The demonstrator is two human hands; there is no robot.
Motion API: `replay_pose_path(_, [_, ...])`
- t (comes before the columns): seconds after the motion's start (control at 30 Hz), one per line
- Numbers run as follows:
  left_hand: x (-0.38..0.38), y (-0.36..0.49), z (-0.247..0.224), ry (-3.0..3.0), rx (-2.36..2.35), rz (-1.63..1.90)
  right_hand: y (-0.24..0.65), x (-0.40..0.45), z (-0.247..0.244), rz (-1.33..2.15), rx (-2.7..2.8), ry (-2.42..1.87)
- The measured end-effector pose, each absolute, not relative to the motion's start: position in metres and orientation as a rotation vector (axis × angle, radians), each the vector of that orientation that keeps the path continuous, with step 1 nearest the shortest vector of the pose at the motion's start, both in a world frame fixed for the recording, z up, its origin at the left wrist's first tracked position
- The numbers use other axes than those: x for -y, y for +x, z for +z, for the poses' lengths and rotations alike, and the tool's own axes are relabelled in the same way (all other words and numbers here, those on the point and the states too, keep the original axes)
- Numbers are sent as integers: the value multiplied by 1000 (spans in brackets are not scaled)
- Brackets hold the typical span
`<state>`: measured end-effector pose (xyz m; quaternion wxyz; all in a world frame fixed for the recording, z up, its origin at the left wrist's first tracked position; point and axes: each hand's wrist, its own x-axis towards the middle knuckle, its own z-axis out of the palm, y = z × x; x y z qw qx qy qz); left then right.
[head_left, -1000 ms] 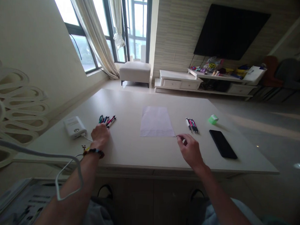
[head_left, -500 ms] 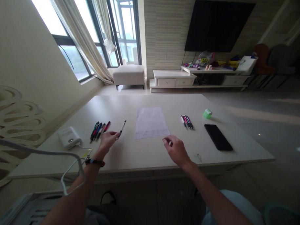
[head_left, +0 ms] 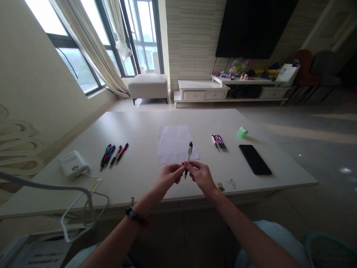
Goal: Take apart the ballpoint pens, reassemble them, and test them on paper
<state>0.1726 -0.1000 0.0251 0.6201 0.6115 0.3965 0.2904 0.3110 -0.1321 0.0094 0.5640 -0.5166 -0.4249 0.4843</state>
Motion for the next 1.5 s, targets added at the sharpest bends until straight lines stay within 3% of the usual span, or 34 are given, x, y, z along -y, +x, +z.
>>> replay_pose_path(0.17, [101, 169, 28, 1763, -1096, 710, 322, 132, 13, 1045, 1130, -1248])
replay_pose_path(0.27, [105, 162, 37, 2370, -1314, 879, 330, 134, 21, 1014, 1334, -1289])
replay_pose_path(0.33, [106, 157, 43, 2755, -1242, 786, 333, 137, 25, 1054, 1469, -1276])
replay_pose_path(0.6, [103, 146, 44, 2964, -1062, 466, 331, 143, 21, 1846, 1173, -981])
replay_pose_path(0.7, [104, 145, 44, 2985, -1045, 401, 332, 144, 19, 1973, 1059, -885])
replay_pose_path(0.83, [106, 143, 44, 2900, -959, 333, 328, 148, 20, 1745, 1266, -1068])
replay_pose_path(1.03, [107, 138, 38, 2666, -942, 285, 326, 158, 28, 802, 1896, -1390])
replay_pose_path(1.2, [106, 138, 38, 2719, -1008, 370, 333, 154, 31, 1067, 1767, -1428])
replay_pose_path(1.5, [103, 137, 38, 2762, -1067, 366, 335, 146, 25, 1238, 1494, -1320])
